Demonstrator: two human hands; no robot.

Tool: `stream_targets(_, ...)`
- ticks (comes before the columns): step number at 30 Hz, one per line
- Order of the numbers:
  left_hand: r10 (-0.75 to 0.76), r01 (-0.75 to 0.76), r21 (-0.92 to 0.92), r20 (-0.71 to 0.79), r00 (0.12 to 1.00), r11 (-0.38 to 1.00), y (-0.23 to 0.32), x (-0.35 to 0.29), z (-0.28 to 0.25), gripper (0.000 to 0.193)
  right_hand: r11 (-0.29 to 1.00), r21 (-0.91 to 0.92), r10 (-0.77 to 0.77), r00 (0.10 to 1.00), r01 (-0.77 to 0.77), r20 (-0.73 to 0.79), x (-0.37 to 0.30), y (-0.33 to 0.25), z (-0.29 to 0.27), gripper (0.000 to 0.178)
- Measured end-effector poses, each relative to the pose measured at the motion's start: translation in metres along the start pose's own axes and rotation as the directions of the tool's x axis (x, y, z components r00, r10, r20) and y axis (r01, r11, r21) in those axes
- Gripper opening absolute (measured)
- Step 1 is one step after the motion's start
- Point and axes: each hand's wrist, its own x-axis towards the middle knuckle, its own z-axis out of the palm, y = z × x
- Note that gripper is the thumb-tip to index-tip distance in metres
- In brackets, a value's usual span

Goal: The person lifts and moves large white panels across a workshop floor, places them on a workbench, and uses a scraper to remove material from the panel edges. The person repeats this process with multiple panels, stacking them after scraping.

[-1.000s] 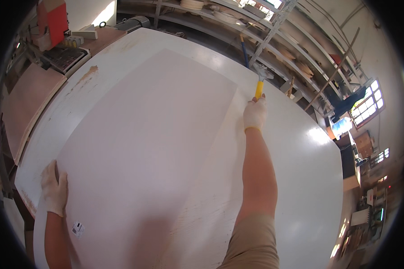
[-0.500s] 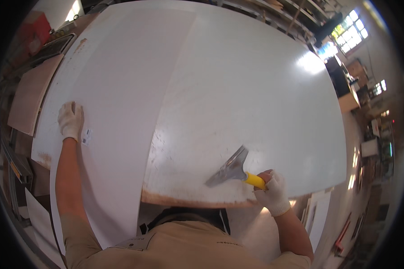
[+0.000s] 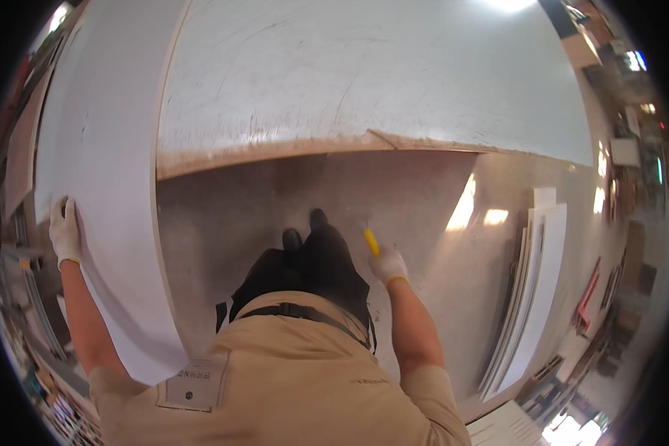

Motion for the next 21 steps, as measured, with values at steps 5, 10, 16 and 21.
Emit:
stream_targets(5, -0.217, 0.223, 0.152, -0.058, 0.974, 0.963, -0.125, -0.115, -0.056, 0.059, 0.999, 0.026, -0.040, 0.966, 0.034, 0.254, 0.035, -0.020, 0.006, 0.039)
stream_targets(10, -0.719, 0.719, -0.104, 0.046, 0.694, 0.687, -0.210, -0.315, -0.096, 0.072, 0.968, -0.157, -0.150, 0.955, 0.195, 0.257, 0.072, -0.028, 0.010, 0.043)
stream_targets(16, -0.716, 0.460, -0.888, 0.330, 0.615, -0.014, -0.122, -0.433, -0.068, 0.065, 0.763, -0.290, -0.600, 0.800, 0.577, 0.012, 0.166, -0.168, 0.038, 0.040)
stream_targets(21, -0.682, 0.414, -0.903, 0.234, 0.693, 0.111, -0.047, -0.441, -0.038, 0.057, 0.759, 0.197, -0.557, 0.776, 0.620, -0.294, 0.182, -0.282, 0.029, 0.060)
